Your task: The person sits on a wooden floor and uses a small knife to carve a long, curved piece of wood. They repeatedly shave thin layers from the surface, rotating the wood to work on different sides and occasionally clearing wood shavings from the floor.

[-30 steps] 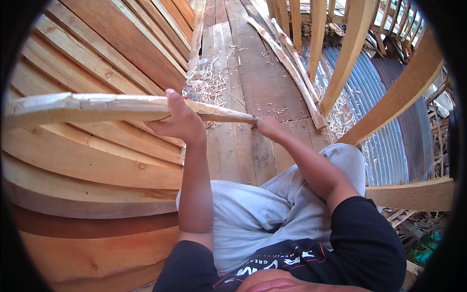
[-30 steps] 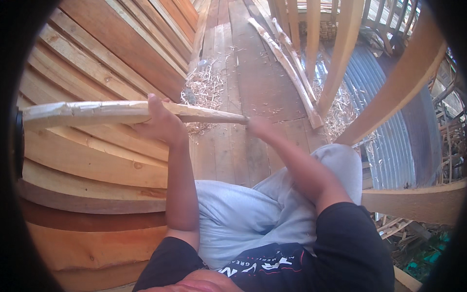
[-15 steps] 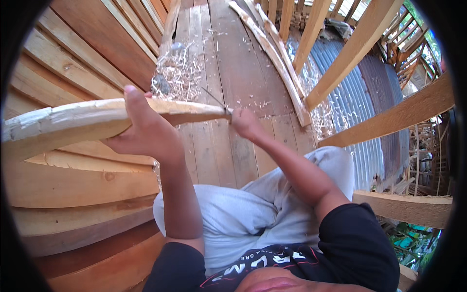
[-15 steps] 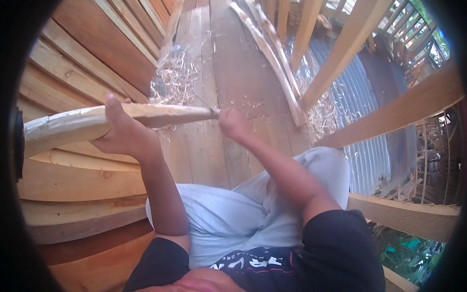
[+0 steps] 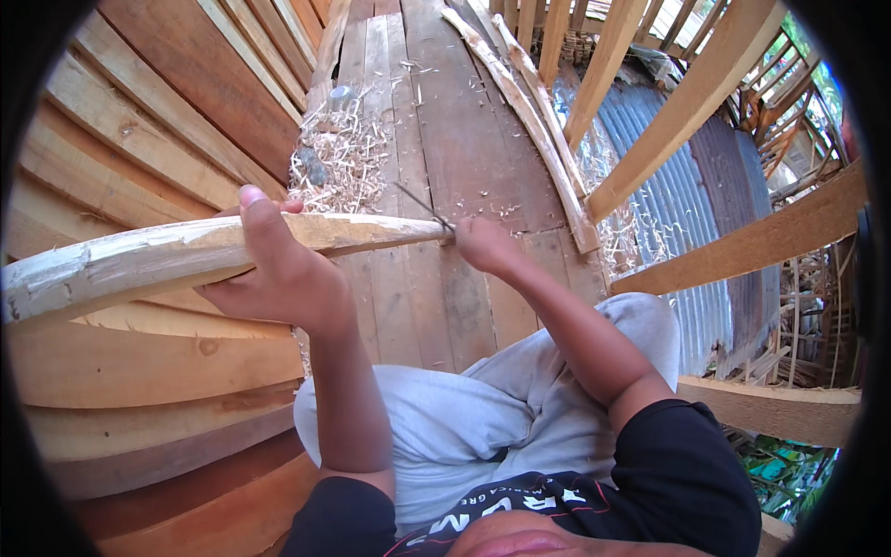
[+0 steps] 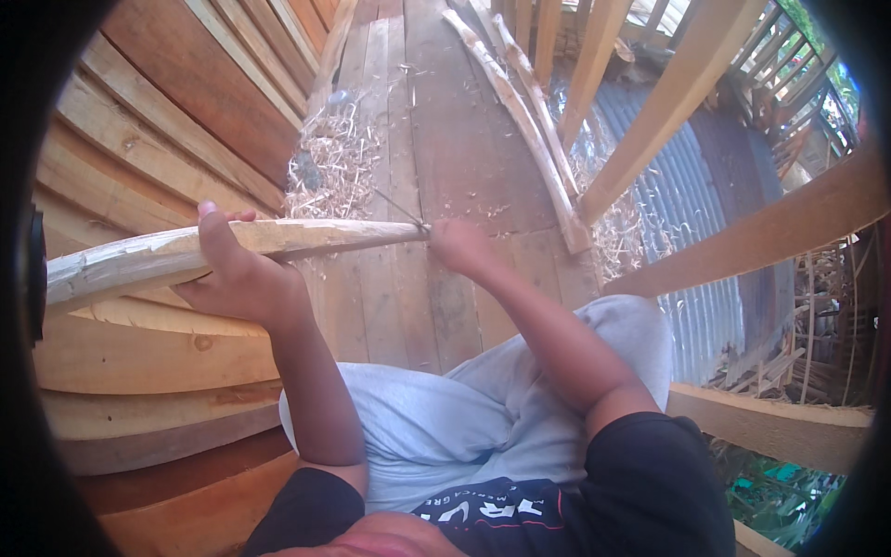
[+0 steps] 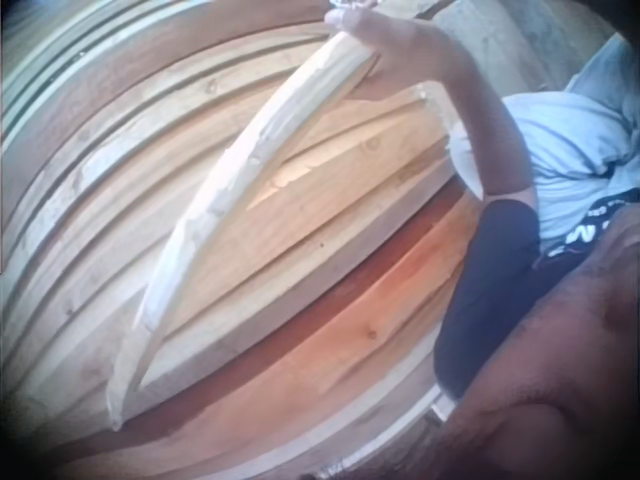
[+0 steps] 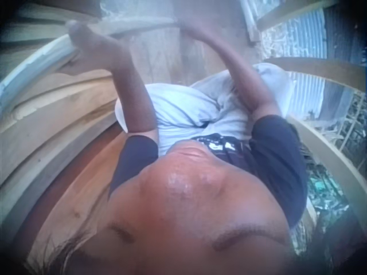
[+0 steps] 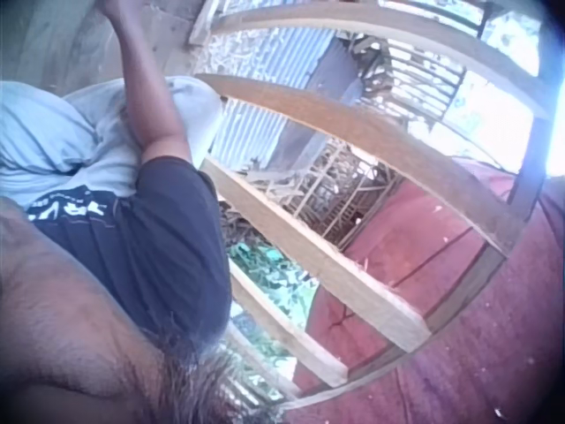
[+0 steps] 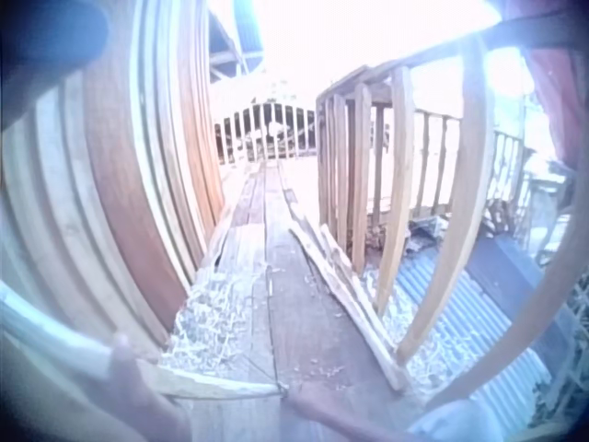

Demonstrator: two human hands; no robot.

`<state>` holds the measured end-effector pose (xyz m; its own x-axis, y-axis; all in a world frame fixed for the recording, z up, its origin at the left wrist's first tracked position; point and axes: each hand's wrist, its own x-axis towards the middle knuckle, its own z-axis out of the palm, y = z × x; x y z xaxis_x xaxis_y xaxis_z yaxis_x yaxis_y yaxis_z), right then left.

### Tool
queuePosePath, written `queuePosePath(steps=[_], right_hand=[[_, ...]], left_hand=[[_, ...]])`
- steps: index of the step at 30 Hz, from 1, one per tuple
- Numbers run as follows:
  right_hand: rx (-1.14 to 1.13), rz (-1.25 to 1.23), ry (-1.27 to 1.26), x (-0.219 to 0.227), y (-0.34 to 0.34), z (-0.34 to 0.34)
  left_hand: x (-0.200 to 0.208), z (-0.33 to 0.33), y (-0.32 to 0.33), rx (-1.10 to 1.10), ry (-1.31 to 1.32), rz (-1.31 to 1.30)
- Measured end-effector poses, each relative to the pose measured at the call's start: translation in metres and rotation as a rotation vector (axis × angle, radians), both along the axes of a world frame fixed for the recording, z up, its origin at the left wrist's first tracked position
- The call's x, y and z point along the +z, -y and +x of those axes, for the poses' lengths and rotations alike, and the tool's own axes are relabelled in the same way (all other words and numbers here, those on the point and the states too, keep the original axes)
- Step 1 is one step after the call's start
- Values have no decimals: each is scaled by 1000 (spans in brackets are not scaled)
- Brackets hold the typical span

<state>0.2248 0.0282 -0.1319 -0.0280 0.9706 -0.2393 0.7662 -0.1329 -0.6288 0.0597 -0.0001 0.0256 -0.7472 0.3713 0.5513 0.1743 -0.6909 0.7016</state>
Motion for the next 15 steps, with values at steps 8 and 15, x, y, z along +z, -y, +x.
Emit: queuePosePath(steps=[8,15], right_hand=[[50,25,16,46,18,-24],[-167,-50,-33,-14,5,-8]], left_hand=[[-22,-33,3,64,-318,-89],[0,-2,-1,27,-49,46]])
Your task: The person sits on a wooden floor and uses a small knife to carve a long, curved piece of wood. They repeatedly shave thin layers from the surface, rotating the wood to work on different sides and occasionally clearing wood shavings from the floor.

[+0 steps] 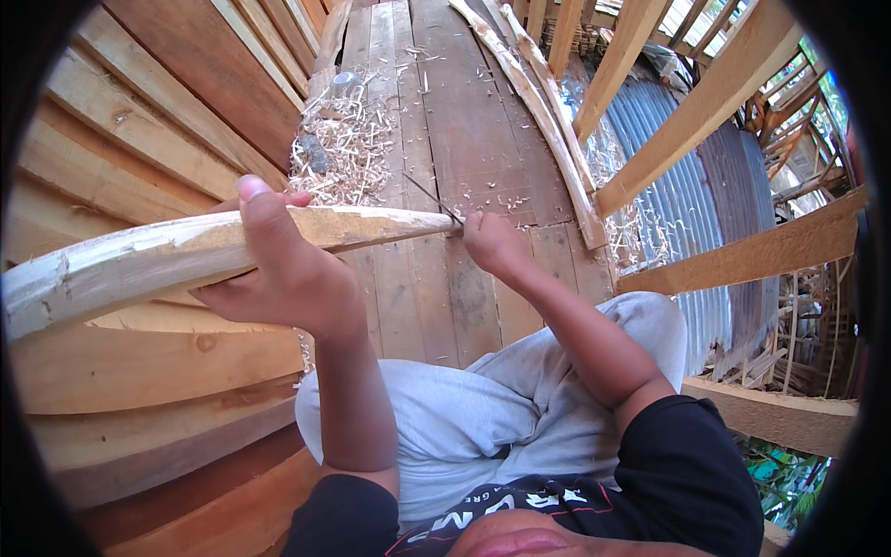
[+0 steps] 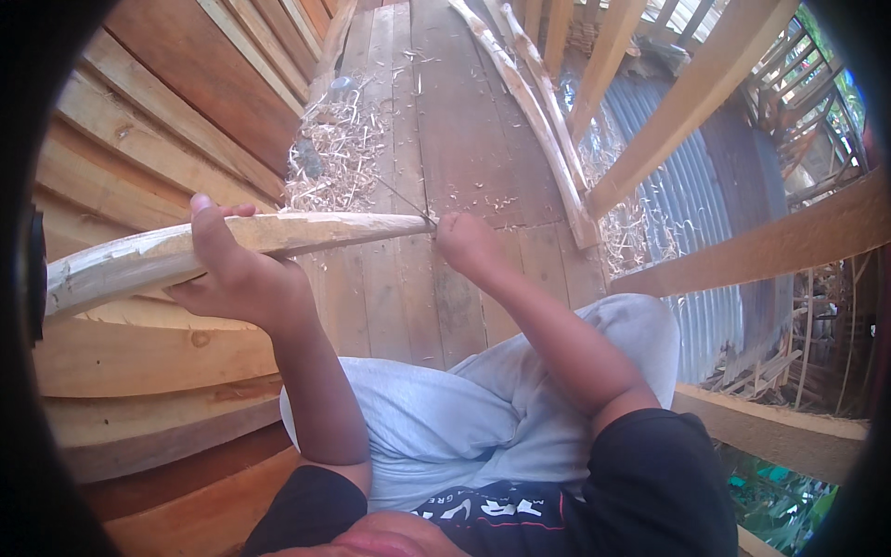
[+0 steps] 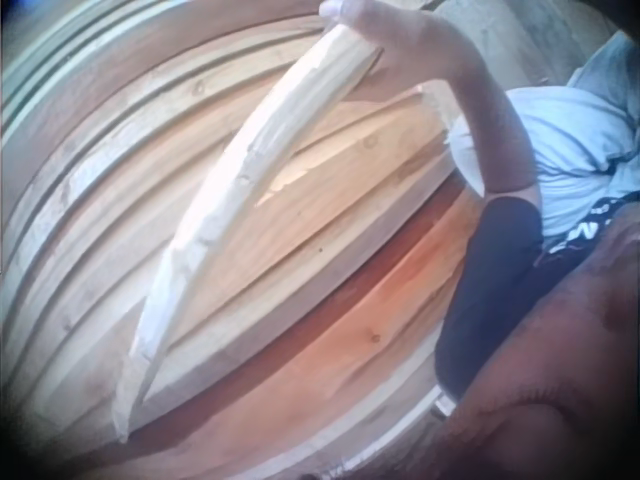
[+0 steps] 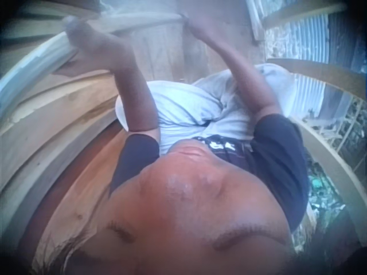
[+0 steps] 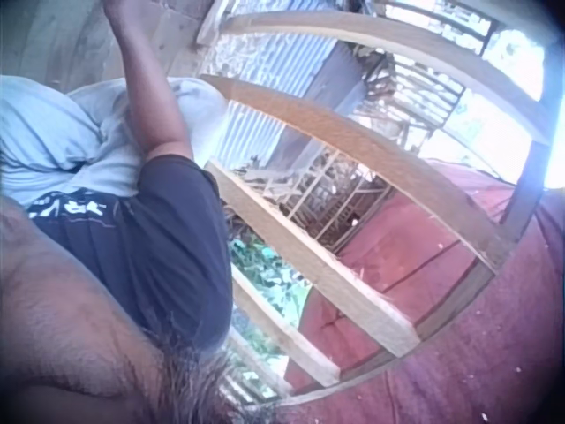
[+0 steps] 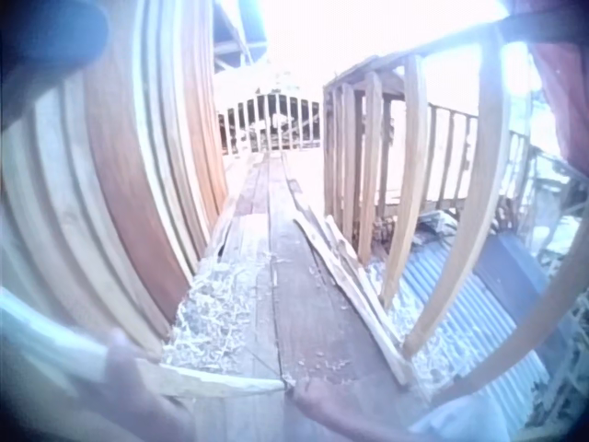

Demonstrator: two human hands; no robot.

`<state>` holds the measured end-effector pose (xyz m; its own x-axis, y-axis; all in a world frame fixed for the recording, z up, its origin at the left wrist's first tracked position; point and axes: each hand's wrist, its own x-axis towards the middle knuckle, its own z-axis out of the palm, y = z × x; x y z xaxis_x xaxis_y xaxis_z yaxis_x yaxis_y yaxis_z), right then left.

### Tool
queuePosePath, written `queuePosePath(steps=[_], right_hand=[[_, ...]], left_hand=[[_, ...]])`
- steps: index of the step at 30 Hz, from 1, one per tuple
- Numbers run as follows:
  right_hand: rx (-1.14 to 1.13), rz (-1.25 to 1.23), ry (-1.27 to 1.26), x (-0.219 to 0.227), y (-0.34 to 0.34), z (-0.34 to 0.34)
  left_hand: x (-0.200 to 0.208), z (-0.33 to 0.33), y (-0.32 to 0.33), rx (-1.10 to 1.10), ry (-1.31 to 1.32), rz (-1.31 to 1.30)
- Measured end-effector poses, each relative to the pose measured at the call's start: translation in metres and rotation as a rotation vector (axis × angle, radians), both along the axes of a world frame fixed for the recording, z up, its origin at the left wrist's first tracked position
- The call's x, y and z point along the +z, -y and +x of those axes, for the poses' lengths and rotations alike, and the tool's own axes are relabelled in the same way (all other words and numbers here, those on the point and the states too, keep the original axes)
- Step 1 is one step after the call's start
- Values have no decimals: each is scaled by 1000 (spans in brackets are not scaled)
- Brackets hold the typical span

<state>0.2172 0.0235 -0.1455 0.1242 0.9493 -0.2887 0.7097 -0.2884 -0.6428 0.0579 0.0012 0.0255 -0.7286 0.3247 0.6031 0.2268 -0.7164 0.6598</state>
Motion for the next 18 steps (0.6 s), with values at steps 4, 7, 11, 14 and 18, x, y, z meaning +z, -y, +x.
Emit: queuePosePath(steps=[4,7,11,14,18], right_hand=[[126,37,68,19,4,-2],[312,53,240,55,5,-5],[424,-4,459,28,-14,15],[344,5,413,-12,-21,31],[230,-379,-124,40,-18,2]], left_hand=[[-3,-2,1,-25,0,-32],[-5,-7,2,-18,1,-22],[-2,-1,1,-36,0,-13],[-2,1,1,-62,1,-2],[-7,-9,3,-39,-13,-4]])
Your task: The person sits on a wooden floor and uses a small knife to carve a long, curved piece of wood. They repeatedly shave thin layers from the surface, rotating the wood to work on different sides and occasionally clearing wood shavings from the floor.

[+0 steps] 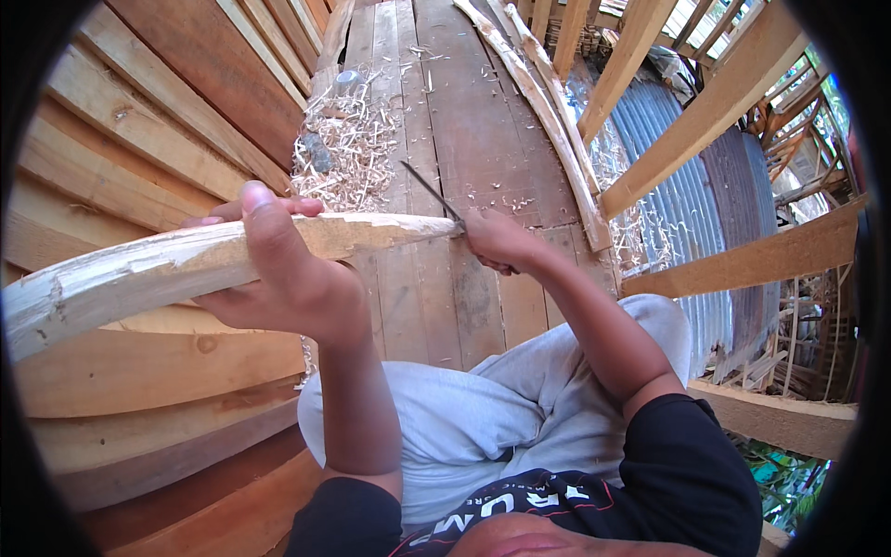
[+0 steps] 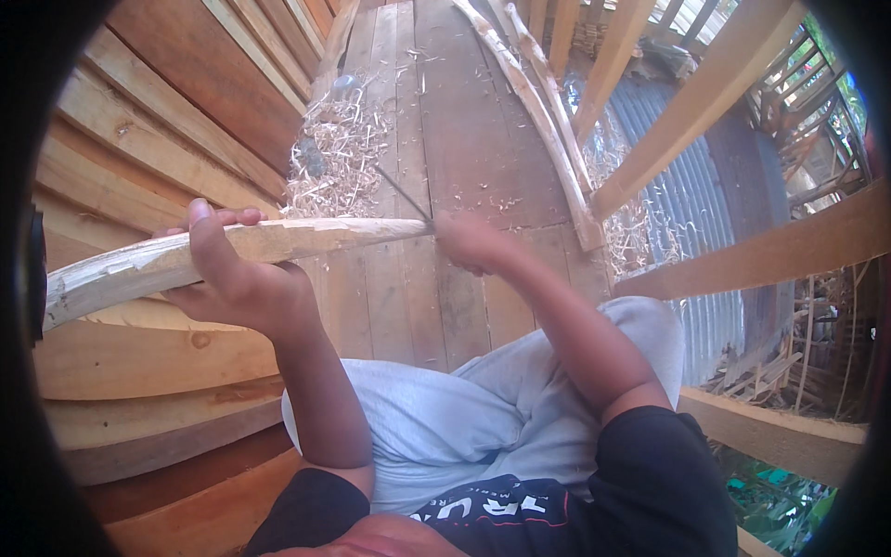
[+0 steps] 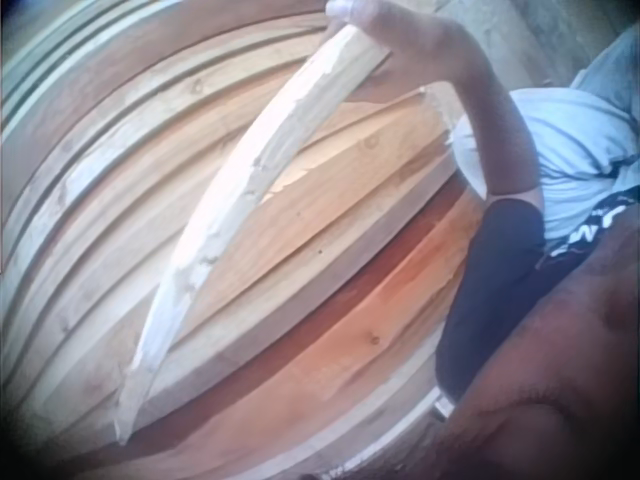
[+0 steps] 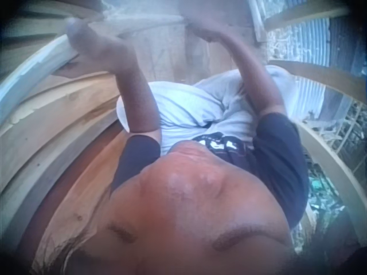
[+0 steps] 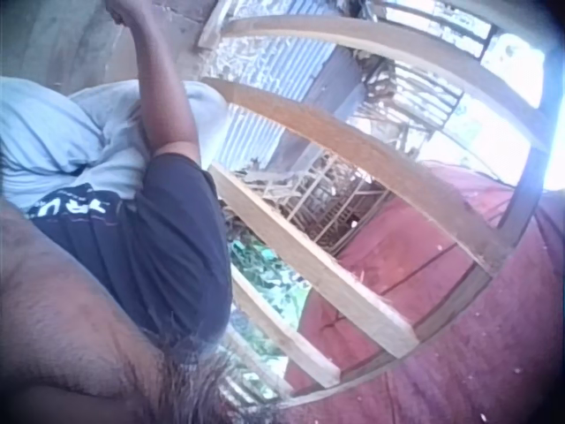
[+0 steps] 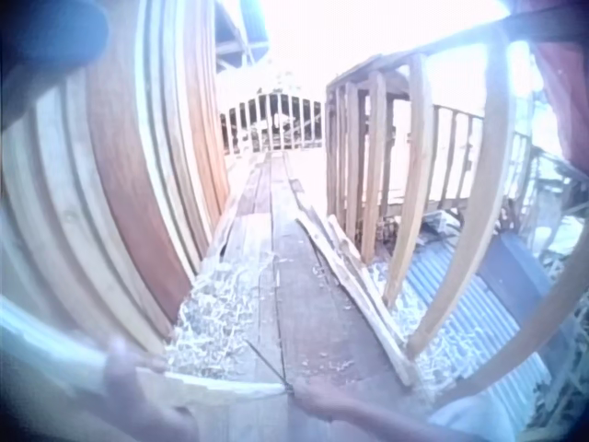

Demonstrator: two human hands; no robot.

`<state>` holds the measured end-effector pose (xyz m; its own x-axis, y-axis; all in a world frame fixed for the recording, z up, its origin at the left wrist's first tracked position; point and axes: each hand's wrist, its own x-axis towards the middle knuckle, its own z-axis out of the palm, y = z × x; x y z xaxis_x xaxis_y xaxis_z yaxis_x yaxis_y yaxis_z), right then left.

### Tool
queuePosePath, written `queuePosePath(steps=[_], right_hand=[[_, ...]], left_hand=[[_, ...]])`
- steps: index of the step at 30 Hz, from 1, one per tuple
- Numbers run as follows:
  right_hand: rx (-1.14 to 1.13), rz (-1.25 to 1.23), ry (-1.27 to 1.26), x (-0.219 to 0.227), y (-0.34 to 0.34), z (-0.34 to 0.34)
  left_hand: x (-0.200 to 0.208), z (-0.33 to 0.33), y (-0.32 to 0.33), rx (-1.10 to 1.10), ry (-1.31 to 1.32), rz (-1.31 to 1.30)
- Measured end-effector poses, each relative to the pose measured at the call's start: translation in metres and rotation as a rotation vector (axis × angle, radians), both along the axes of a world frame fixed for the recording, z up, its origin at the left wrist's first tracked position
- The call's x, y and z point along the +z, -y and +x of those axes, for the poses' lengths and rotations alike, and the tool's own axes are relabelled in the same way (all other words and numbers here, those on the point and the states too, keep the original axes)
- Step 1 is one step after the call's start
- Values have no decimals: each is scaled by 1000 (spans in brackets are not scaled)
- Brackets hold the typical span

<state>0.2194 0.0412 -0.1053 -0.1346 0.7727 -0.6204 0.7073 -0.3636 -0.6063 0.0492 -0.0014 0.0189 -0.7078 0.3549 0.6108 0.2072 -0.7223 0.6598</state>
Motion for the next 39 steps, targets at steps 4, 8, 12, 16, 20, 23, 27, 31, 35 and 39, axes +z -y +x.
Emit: queuePosePath(steps=[4,8,12,16,20,23,27,31,35,39], right_hand=[[-103,309,-91,-26,4,-3],[-182,472,26,-31,12,-11],[-218,501,69,-38,18,-10],[-226,490,117,-41,20,-9],[7,448,149,-54,32,18],[45,447,244,-121,9,49],[-105,426,-27,16,37,-19],[-209,452,-42,-24,13,-9],[-236,525,12,-18,29,-14],[-237,502,13,-1,35,-13]], left_hand=[[1,4,-1,-12,-2,10],[3,2,1,-9,-5,2],[2,3,1,-29,-11,4],[2,5,3,-40,29,-2],[4,9,8,36,-15,-72],[9,12,7,-84,-4,-40],[6,9,11,-11,48,-37],[8,16,5,-21,74,-8],[4,11,7,-58,75,-17],[3,15,11,-39,69,-62]])
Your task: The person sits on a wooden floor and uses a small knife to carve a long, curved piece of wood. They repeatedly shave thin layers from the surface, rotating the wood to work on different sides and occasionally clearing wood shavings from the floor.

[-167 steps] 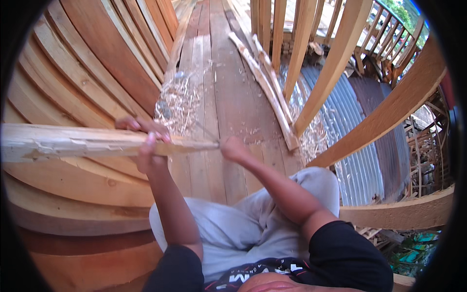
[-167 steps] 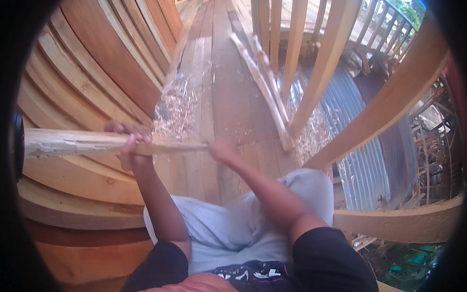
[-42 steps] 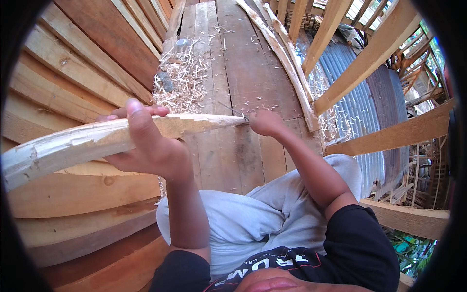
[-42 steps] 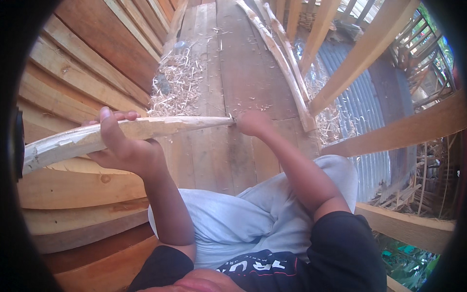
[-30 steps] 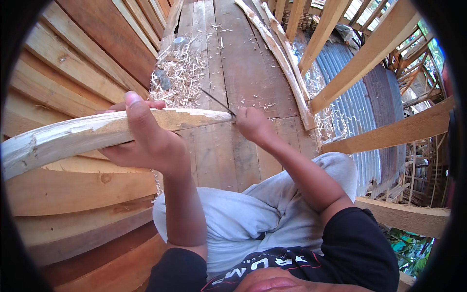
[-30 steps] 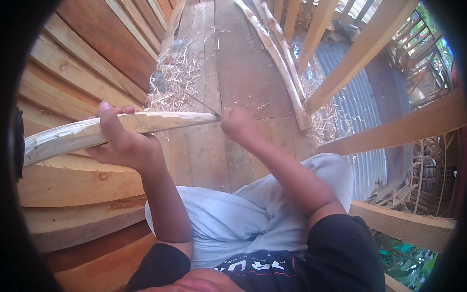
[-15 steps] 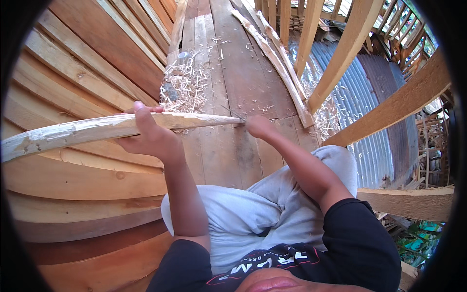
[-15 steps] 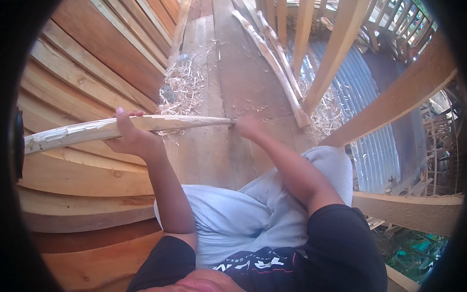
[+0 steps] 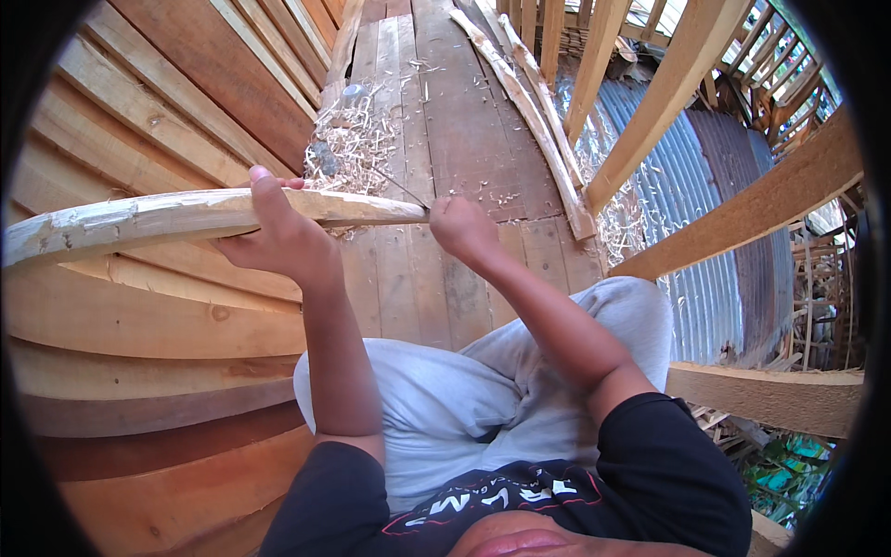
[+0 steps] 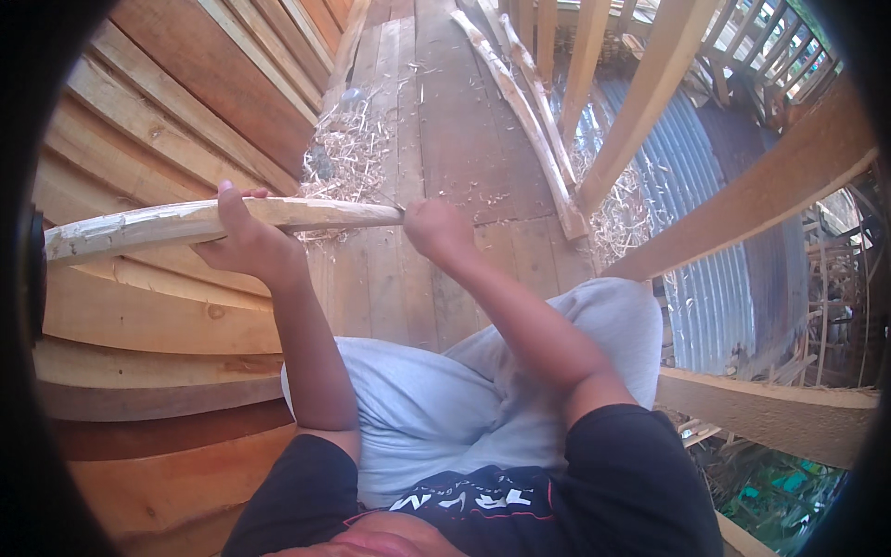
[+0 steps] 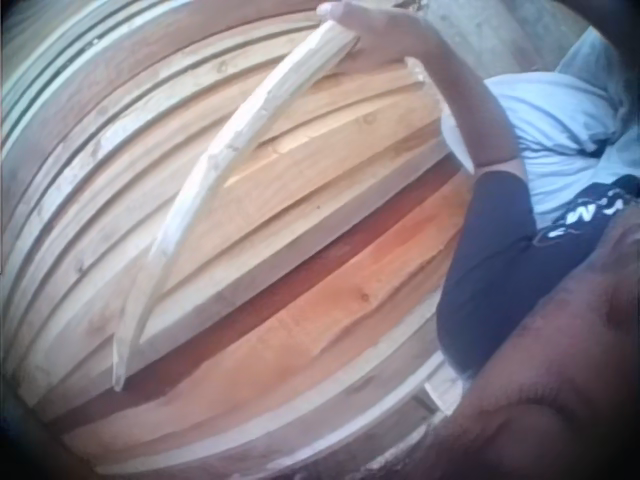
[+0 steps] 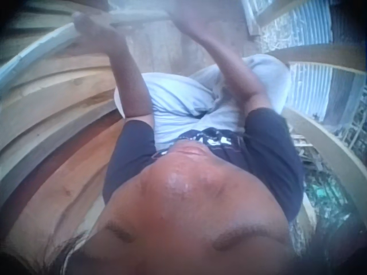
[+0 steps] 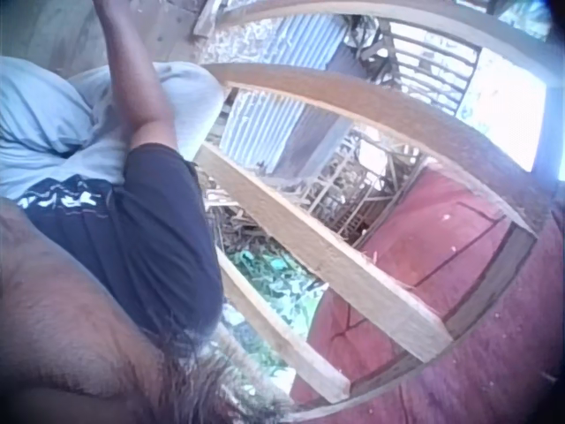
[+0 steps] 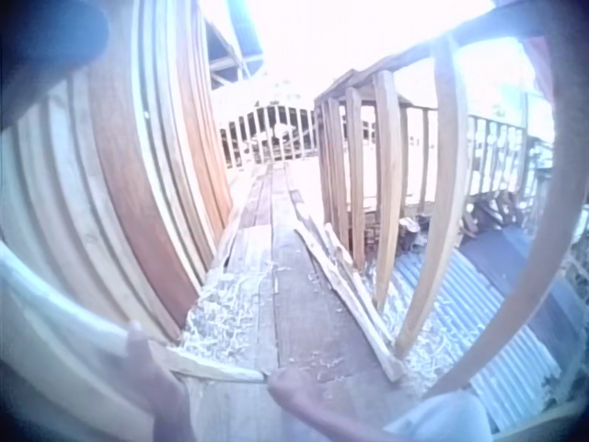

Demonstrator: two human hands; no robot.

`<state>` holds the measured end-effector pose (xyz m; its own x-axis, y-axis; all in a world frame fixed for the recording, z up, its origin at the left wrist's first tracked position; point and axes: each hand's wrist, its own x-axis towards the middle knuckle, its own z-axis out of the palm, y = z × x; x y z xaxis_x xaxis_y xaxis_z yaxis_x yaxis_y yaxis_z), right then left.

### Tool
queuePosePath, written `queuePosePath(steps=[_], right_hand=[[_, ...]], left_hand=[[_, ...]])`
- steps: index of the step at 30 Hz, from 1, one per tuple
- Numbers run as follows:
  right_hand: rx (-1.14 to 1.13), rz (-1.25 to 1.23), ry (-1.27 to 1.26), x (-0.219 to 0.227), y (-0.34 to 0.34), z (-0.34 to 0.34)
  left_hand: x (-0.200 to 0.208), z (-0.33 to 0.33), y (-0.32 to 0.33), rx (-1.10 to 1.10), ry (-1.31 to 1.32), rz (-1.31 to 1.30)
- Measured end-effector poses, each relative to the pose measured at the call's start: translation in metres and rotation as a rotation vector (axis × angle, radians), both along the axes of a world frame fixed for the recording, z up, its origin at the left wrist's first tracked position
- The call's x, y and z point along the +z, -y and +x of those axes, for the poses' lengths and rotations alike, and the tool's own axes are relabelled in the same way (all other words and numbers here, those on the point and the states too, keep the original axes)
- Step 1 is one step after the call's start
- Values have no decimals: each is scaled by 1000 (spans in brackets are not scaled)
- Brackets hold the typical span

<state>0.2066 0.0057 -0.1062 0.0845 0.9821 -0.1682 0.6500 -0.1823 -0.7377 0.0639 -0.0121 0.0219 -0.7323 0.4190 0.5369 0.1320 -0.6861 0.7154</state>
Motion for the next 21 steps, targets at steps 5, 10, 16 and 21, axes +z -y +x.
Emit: queuePosePath(steps=[5,10,16,21], right_hand=[[131,-29,108,-11,-5,4],[182,-90,304,-125,-28,50],[297,39,107,-20,-16,2],[162,-39,-58,42,14,-11]], left_hand=[[-1,-4,1,104,-12,6],[3,-2,-2,51,-33,9],[-5,-12,-3,80,-28,10],[2,-5,2,68,0,16]])
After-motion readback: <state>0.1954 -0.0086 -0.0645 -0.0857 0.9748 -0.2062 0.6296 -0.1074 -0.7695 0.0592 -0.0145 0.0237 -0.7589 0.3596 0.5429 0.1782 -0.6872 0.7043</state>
